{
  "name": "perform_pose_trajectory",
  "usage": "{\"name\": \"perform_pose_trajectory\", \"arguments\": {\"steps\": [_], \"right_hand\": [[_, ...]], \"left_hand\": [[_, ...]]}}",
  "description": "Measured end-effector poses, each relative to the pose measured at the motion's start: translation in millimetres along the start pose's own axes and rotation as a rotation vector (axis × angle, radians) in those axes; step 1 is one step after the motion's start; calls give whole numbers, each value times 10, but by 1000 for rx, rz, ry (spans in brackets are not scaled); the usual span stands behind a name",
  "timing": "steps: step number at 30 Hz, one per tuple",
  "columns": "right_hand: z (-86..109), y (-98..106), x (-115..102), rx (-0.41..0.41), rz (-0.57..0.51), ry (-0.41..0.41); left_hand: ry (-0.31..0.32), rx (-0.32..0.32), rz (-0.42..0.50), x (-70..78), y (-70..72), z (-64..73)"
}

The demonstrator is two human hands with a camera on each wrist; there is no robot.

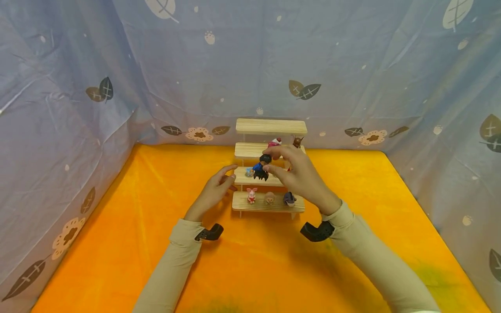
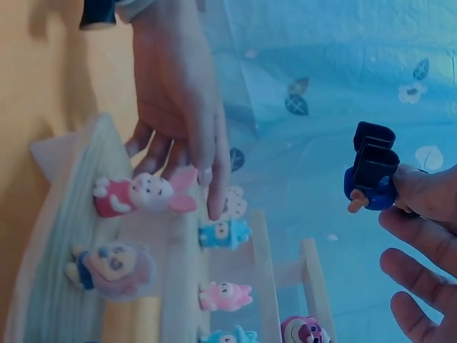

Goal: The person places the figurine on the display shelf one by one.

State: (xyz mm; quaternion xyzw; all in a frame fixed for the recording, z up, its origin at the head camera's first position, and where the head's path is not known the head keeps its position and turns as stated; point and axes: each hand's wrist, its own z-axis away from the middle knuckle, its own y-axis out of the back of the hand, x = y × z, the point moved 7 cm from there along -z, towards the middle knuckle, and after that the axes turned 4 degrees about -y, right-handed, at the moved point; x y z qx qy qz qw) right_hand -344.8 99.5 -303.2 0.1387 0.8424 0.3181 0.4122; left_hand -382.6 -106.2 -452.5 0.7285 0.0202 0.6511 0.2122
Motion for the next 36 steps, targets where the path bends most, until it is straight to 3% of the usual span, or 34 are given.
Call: {"name": "perform_pose_trajectory", "arguments": {"steps": [10, 18, 22, 32, 36], "right_hand": [[-204, 34, 75, -33, 8, -26], [-367, 64, 114, -41, 48, -69], [-424, 58, 141, -47, 58, -84], [-571, 26, 224, -63, 84, -116], [-619, -5, 284, -77, 92, -142]], "left_hand": [[15, -12, 12, 16, -9, -14], [20, -25, 16, 325, 10, 106], [17, -28, 25, 406, 16, 152], [20, -29, 31, 394, 31, 138], [8, -16, 30, 183, 16, 53]]}}
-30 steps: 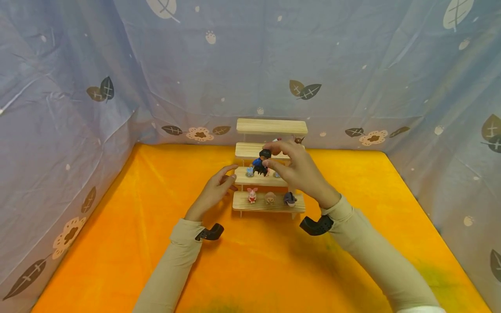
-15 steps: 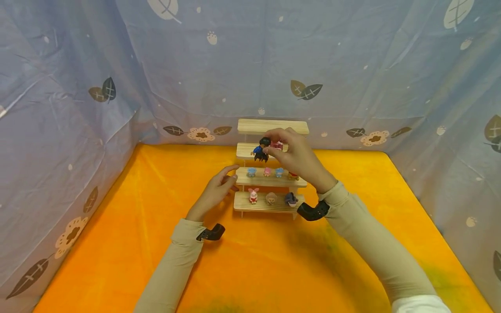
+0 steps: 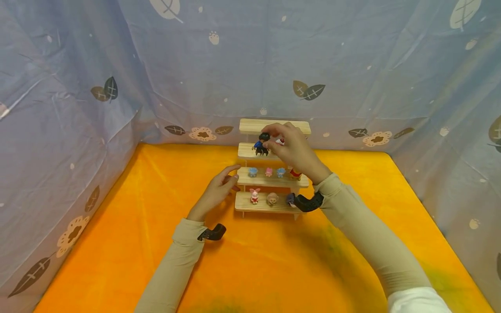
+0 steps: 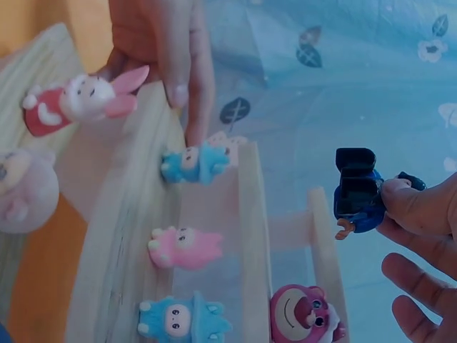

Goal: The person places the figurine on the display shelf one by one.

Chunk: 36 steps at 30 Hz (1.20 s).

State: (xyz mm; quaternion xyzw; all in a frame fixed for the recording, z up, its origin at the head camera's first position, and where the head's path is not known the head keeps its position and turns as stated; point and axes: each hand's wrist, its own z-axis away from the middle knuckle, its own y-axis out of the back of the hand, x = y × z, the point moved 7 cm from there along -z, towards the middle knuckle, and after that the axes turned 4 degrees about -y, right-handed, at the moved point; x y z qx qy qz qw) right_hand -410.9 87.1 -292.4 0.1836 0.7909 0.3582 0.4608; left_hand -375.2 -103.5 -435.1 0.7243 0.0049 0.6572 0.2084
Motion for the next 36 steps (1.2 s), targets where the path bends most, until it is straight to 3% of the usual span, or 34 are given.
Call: {"name": "perform_pose_trajectory", "arguments": {"steps": [3, 18, 36], "right_hand": [[-41, -34, 28, -15, 3, -20], [-250, -114, 137, -10, 85, -79], [-299, -263, 141, 60, 201, 28]], "left_hand": [[-16, 12, -13, -154, -1, -55], [-10, 23, -43, -136, -9, -57], [2, 15, -15, -114, 6, -51]]}}
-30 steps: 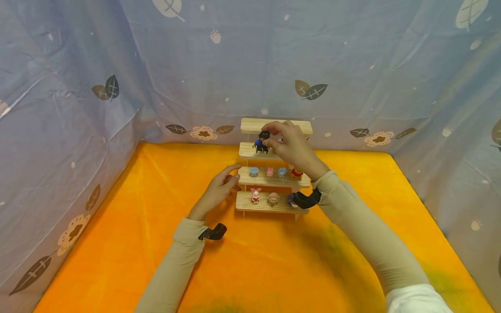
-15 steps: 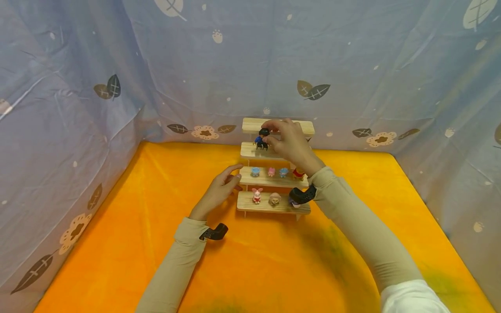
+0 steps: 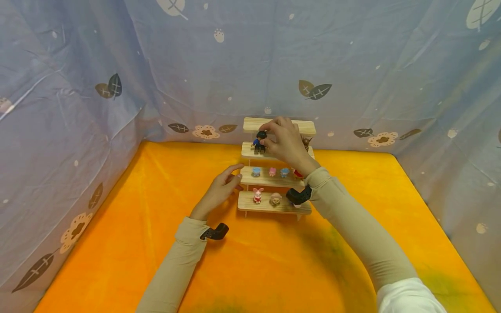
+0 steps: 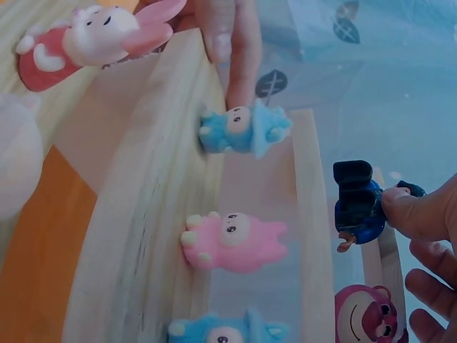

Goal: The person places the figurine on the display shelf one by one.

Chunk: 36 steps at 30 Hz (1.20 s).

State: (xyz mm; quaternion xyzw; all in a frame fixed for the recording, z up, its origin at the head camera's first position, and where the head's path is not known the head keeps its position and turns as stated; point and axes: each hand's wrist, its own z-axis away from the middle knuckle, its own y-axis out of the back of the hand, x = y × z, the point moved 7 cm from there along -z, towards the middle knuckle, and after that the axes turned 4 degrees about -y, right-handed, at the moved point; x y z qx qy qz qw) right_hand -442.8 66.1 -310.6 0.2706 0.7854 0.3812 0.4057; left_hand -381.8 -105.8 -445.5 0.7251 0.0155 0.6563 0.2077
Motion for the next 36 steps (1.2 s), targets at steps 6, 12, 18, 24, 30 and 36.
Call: {"name": "perform_pose_trajectory", "arguments": {"steps": [6, 12, 18, 24, 30, 36], "right_hand": [[-2, -33, 8, -22, 19, -13], [1, -54, 9, -27, 43, -22], [4, -60, -1, -19, 63, -13], [1, -77, 8, -30, 70, -11], [10, -87, 3, -40, 75, -7], [8, -80, -10, -46, 85, -3]], "left_hand": [[-7, -5, -4, -6, -2, 0], [-12, -17, 0, 0, 3, 10], [3, -7, -5, -36, 10, 3], [-2, 1, -20, -68, 9, -7], [-16, -5, -6, -69, 8, -2], [-23, -5, -20, -42, 3, -4]]}}
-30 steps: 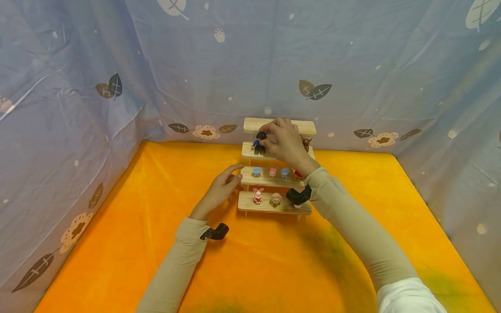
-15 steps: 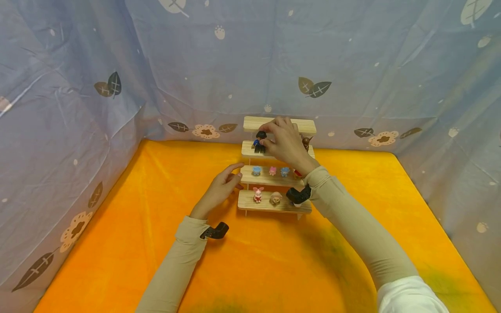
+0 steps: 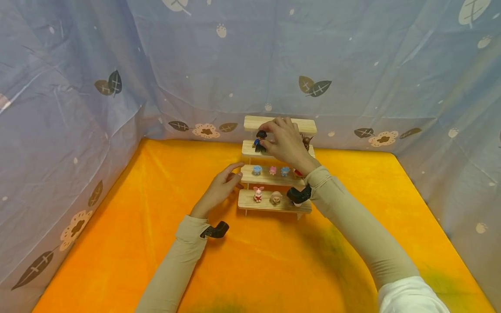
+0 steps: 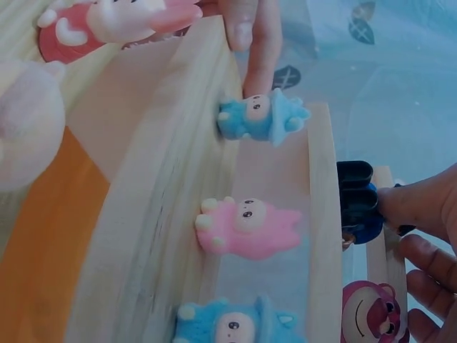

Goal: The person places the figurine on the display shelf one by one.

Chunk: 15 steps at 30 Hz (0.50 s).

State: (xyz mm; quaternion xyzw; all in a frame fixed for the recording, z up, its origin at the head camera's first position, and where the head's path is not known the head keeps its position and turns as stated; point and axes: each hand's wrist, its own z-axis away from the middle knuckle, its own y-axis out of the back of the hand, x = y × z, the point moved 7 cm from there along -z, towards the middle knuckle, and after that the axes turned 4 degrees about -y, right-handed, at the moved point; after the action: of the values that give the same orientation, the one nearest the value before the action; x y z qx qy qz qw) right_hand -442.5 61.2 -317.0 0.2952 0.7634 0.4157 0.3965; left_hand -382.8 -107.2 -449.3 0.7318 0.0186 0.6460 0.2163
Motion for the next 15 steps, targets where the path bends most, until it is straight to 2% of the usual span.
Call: {"name": "perform_pose_trajectory", "arguments": {"steps": [9, 15], "right_hand": [[22, 20, 23, -36, -23, -7], [65, 114, 23, -63, -70, 3]], "left_hand": [[7, -4, 7, 29, -6, 7], [7, -2, -2, 29, 2, 10]]}}
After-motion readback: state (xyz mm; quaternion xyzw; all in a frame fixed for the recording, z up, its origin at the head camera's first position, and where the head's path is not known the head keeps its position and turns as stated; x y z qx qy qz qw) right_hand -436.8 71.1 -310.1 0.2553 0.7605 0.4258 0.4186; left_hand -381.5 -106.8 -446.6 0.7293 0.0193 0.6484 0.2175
